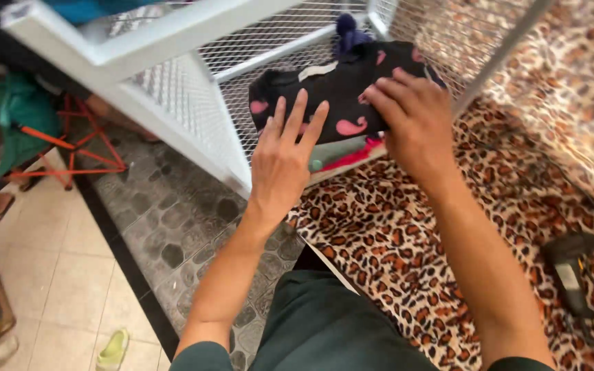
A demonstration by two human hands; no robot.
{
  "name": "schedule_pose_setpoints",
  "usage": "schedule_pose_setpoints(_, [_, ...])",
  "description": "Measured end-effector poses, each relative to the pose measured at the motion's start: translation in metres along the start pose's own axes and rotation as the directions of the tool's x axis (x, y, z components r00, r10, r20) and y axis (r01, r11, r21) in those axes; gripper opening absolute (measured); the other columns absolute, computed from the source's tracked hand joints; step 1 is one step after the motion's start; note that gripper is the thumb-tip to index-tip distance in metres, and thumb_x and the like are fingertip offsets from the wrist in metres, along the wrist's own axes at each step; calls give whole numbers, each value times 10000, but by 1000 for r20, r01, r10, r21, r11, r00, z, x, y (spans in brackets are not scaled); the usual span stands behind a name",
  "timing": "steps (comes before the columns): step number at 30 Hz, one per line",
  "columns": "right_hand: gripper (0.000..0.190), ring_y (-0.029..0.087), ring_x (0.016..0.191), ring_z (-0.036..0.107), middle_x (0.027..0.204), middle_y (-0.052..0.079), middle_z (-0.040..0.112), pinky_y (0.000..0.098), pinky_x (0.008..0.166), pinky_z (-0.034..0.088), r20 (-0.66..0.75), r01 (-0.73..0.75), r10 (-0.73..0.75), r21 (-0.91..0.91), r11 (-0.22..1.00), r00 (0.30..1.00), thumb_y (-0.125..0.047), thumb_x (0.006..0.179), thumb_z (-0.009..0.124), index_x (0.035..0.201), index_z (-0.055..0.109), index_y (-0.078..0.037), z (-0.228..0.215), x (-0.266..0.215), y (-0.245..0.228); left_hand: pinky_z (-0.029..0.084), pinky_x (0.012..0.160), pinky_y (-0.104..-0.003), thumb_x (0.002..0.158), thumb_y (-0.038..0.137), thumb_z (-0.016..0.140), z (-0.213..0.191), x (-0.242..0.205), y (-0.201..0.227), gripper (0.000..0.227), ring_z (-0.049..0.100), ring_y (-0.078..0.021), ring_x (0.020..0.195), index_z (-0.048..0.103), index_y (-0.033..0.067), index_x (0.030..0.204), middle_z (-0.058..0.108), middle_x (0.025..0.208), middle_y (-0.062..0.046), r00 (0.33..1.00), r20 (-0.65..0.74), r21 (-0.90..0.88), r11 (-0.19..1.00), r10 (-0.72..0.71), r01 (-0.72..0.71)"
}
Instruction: Folding and organizing various items of clothing on a sorting table.
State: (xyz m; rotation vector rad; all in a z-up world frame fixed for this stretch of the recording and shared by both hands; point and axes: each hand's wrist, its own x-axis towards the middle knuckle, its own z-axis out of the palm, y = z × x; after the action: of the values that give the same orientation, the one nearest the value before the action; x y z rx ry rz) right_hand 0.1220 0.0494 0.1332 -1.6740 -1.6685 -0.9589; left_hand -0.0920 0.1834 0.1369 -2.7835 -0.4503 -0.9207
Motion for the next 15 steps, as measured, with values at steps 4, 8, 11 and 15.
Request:
schedule_pose_setpoints(4, [451,308,1225,665,1247,87,730,461,944,507,192,-28,9,94,995,981,-83,950,482,1305,737,-192,78,-63,-14,433,1061,-663,708,81,740,65,-57,-17,835,457,-558,1366,532,163,1512,472,1563,-193,982,187,-137,990,-5,31])
schedule_pose_setpoints(8, [895,319,1512,368,1618,92,438,577,1195,255,520,-169,139,11,985,843,-101,718,562,1597,407,-168,87,-96,-16,422,1008,-697,775,269,712,95,-75,-13,832,310,-527,1477,454,196,1563,354,1653,-138,924,378,-157,980,-56,123])
schedule_pose_setpoints(11, [918,395,1457,424,1582,165,466,593,1140,335,445,-231,182,57,971,877,-82,657,676,1552,474,-111,69,-107,-25,202,1047,-803,838,327,685,72,-62,18,708,256,-530,1501,526,155,1506,387,1635,-175,959,281,-82,995,-32,57])
schedule_pose_setpoints(15, [712,452,1300,565,1414,248,580,558,1089,434,195,-410,380,150,900,904,-83,722,691,1425,575,-62,10,-140,-22,73,1141,-761,933,389,639,91,-37,77,560,329,-489,1494,611,120,1423,494,1562,-194,987,101,-232,968,123,-97])
